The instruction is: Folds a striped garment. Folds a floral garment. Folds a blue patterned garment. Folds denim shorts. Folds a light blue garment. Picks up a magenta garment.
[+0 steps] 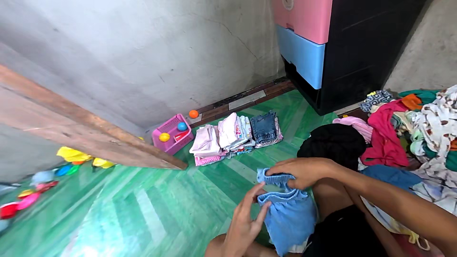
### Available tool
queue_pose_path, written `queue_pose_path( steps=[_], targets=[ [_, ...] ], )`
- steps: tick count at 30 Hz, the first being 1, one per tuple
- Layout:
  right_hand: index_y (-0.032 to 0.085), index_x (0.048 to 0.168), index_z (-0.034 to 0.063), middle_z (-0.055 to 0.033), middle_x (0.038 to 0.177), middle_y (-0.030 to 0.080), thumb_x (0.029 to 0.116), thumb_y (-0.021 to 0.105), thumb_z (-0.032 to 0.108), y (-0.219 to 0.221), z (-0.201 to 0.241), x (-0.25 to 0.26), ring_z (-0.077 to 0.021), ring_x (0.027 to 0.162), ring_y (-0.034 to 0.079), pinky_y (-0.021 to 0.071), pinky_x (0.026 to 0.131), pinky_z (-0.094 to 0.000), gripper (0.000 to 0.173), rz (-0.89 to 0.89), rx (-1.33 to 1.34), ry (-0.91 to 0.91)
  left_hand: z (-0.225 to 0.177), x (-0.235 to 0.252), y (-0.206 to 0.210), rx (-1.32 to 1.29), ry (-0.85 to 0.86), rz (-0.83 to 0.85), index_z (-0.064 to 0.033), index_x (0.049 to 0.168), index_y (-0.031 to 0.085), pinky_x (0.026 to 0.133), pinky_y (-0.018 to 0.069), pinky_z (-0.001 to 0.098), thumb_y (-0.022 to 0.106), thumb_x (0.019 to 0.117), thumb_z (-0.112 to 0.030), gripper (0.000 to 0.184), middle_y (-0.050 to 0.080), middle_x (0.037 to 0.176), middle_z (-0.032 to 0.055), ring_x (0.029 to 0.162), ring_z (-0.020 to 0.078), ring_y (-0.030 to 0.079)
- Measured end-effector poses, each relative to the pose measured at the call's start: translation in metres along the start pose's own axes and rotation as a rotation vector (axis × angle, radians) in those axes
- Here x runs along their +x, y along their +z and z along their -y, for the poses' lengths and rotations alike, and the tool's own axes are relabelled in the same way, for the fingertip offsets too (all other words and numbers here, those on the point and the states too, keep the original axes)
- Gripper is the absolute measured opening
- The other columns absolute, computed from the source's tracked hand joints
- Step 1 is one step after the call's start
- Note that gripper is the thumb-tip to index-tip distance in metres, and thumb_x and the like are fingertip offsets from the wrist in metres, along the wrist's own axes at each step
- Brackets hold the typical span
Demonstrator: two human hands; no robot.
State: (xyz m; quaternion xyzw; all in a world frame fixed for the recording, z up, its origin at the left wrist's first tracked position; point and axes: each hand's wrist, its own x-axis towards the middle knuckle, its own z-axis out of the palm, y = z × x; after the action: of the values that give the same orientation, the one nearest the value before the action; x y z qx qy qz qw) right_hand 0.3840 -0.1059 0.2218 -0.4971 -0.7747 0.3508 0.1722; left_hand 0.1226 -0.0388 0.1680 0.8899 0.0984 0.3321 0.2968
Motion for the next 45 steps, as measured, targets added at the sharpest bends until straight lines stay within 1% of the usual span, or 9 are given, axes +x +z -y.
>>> queue_pose_path(
  steps=[8,12,15,18,20,27,34,40,45],
  targets=[
    [0.058,0.144,0.0069,-0.0201,0.138,0.062,0.0941,0.057,-0.004,-0.007,0.024,0.002,-0.0361,0.128,0.058,0.0432,0.107,-0.0568,0.051,0.06,-0.028,-0.062,0.005,0.013,-0.006,-0.108,-0.029,-0.154,-0.0135,0.127,0.063,0.09,0.0562,0.0236,0.077,0.0917,-0.022,0.039,0.072,0.104,-0.002,0.099,0.0068,0.068],
    [0.063,0.138,0.0059,-0.0208,0.125,0.068,0.0983,0.048,-0.003,-0.01,0.027,0.007,-0.0358,0.117,0.063,0.0473,0.099,-0.055,0.044,0.038,-0.037,-0.089,0.002,0.016,-0.008,-0.153,-0.082,-0.177,-0.014,0.115,0.067,0.103,0.0539,0.0315,0.079,0.0895,-0.022,0.029,0.071,0.118,0.0007,0.119,0.0147,0.065],
    [0.07,0.128,0.0016,-0.0207,0.107,0.07,0.099,0.042,0.0,-0.01,0.024,0.009,-0.0329,0.101,0.061,0.046,0.087,-0.0488,0.04,-0.013,-0.012,-0.149,-0.004,0.018,-0.003,-0.275,-0.122,-0.191,-0.014,0.12,0.059,0.092,0.0587,0.0276,0.078,0.0889,-0.013,0.037,0.072,0.106,-0.0025,0.1,0.0094,0.07],
    [0.067,0.118,-0.0032,-0.0195,0.097,0.068,0.1056,0.054,0.03,-0.003,0.022,0.01,-0.0291,0.093,0.064,0.0489,0.082,-0.0473,0.038,-0.041,0.048,-0.154,-0.005,0.02,0.003,-0.24,-0.106,-0.23,-0.0143,0.124,0.057,0.091,0.0585,0.0252,0.078,0.0893,-0.015,0.04,0.071,0.107,-0.0046,0.099,0.0062,0.07],
    [0.062,0.119,-0.0035,-0.021,0.1,0.067,0.0944,0.07,0.045,0.005,0.024,0.011,-0.032,0.095,0.066,0.0512,0.084,-0.0518,0.055,-0.064,0.027,-0.125,-0.005,0.023,0.006,-0.221,-0.09,-0.274,-0.0151,0.124,0.056,0.089,0.0586,0.0248,0.081,0.0877,-0.019,0.044,0.067,0.112,-0.003,0.098,0.0059,0.068],
    [0.064,0.102,-0.0048,-0.0191,0.095,0.065,0.0909,0.07,0.008,0.007,0.019,0.01,-0.0279,0.088,0.065,0.0523,0.078,-0.0407,0.018,-0.22,0.007,-0.334,-0.006,0.018,0.024,-0.346,-0.142,-0.385,-0.0175,0.114,0.053,0.086,0.0569,0.0235,0.088,0.0794,-0.03,0.051,0.059,0.112,-0.0045,0.099,0.0041,0.063],
    [0.065,0.098,0.0004,-0.0091,0.084,0.065,0.087,0.071,0.015,-0.015,0.013,-0.012,-0.0102,0.079,0.061,0.0486,0.069,-0.0252,0.019,-0.357,0.067,-0.291,0.015,-0.046,0.09,0.032,-0.088,-0.495,-0.0213,0.12,0.048,0.107,0.0464,0.0273,0.08,0.0852,-0.03,0.048,0.051,0.138,0.0,0.132,0.0086,0.05],
    [0.066,0.097,0.0026,-0.0055,0.085,0.065,0.0866,0.071,0.018,-0.026,0.012,-0.023,-0.005,0.08,0.059,0.0472,0.069,-0.0201,0.019,-0.403,0.058,-0.262,0.029,-0.068,0.119,0.055,-0.125,-0.581,-0.0214,0.127,0.045,0.112,0.0444,0.0341,0.079,0.0875,-0.025,0.052,0.051,0.143,0.0026,0.137,0.0136,0.049],
    [0.067,0.097,0.0046,-0.0013,0.086,0.065,0.085,0.071,0.019,-0.032,0.012,-0.03,0.0004,0.081,0.058,0.0463,0.069,-0.0162,0.019,-0.441,0.057,-0.247,0.034,-0.078,0.123,0.124,-0.218,-0.575,-0.0138,0.113,0.049,0.114,0.0394,0.0313,0.079,0.0875,-0.028,0.042,0.046,0.145,0.0098,0.141,0.0134,0.041]
  ],
)
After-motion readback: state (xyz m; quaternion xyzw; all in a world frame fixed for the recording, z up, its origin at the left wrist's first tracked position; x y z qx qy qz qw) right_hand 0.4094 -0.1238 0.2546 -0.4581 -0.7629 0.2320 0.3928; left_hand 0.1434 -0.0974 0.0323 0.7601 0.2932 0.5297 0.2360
